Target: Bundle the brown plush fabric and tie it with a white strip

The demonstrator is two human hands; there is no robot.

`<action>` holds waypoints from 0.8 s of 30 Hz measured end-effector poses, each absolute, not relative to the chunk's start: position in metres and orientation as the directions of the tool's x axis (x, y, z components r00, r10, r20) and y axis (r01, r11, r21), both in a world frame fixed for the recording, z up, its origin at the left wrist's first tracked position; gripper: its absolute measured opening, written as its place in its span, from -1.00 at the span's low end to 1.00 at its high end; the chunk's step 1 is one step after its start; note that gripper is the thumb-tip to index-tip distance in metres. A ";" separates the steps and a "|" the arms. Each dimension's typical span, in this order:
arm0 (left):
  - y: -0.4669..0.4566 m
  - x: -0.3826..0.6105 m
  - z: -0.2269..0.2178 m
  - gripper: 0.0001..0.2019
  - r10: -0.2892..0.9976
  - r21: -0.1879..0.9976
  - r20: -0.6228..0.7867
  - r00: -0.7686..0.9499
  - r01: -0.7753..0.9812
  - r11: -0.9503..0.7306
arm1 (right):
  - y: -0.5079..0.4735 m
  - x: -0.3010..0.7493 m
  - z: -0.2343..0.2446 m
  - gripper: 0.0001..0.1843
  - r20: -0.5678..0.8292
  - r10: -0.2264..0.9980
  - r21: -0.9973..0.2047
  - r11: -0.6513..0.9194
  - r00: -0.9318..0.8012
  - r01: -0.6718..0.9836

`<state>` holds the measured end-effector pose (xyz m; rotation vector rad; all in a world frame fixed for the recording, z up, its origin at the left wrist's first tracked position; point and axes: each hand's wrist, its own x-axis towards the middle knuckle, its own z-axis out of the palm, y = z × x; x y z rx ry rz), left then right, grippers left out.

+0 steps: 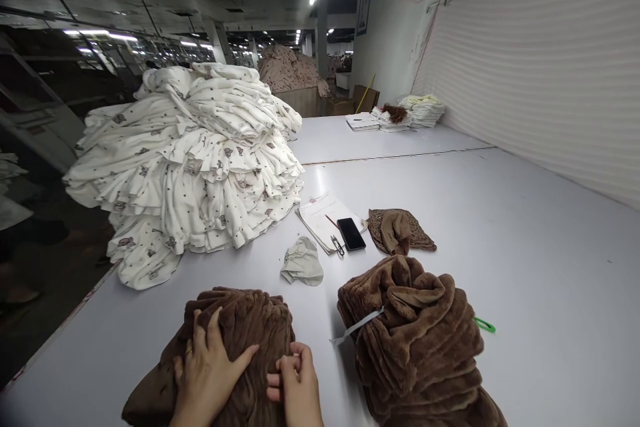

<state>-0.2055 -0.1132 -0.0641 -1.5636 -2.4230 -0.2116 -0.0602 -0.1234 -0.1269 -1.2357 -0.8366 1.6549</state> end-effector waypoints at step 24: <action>-0.166 -0.251 -0.107 -0.15 0.773 0.482 0.332 -0.541 0.802 0.354 | -0.170 -0.091 -0.130 -0.51 0.345 0.938 -0.701 0.287 -0.041 0.653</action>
